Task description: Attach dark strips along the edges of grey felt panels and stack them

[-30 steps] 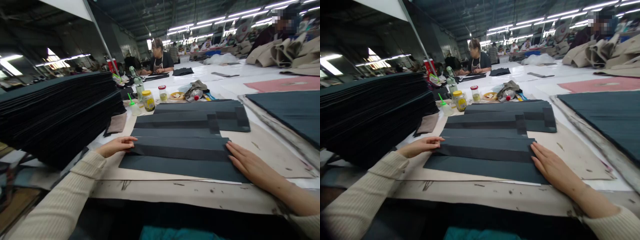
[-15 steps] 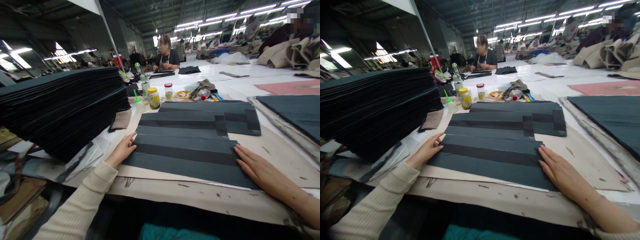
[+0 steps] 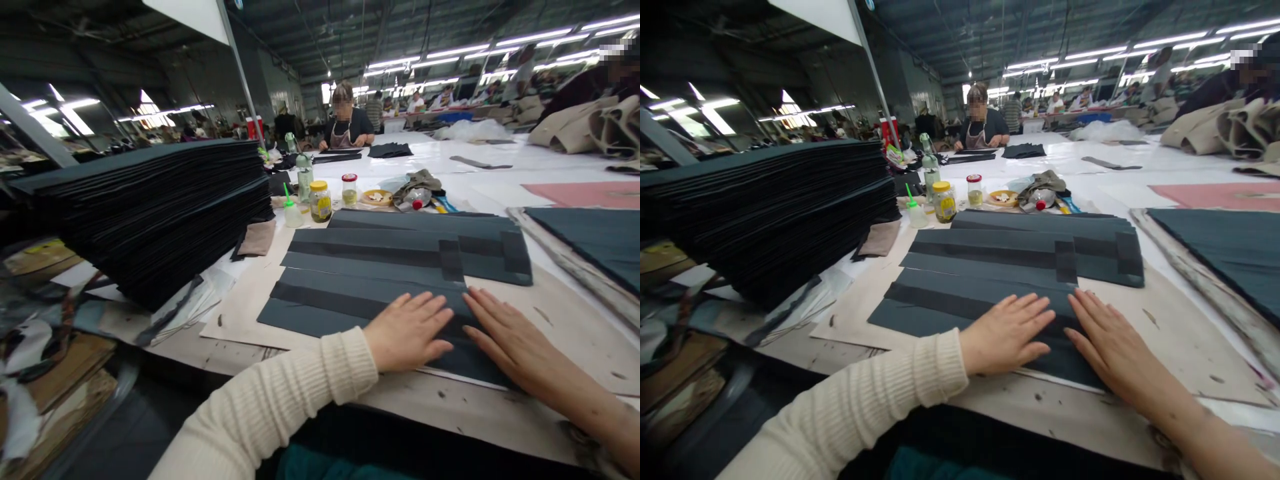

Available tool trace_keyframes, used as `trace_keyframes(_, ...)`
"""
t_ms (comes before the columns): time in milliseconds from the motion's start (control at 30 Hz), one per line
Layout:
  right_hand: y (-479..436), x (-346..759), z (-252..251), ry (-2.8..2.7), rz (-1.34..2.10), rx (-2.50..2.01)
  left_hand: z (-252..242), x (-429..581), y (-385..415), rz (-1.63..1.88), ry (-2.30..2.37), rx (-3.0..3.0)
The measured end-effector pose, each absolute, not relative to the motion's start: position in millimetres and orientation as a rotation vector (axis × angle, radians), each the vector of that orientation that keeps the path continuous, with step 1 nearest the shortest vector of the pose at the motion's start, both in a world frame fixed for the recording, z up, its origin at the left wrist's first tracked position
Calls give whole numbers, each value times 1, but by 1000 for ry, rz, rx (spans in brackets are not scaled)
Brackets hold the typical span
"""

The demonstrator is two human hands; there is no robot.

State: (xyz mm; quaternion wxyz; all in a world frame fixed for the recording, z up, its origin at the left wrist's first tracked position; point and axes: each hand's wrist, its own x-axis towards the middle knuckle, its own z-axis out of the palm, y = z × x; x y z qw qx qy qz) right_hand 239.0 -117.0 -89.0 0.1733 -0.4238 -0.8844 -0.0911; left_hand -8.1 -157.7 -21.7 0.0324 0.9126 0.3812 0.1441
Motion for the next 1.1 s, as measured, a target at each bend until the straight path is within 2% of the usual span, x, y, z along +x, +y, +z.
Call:
trace_keyframes(167, -131, 229, -102, -2594, -220, -1131, -42, -10, -154, 271, 1178, 2724)
trace_keyframes(467, -134, 228, -96, -2598, -185, -1167, -41, -200, -179, -21, 2011, 2199)
trace_keyframes(633, -126, 239, -99, -2629, -126, -1121, -44, -263, -194, -44, 2187, 1990)
trace_keyframes(800, -122, 211, -54, -2727, 57, -1183, -41, -290, -201, 210, 2133, 1960)
trace_keyframes(967, -156, 65, 8, -2906, 230, -739, -34, -299, -196, 733, 2073, 1756)
trace_keyframes(1100, -177, -48, 13, -3009, 137, -492, -31, -299, -184, 863, 2025, 1677)
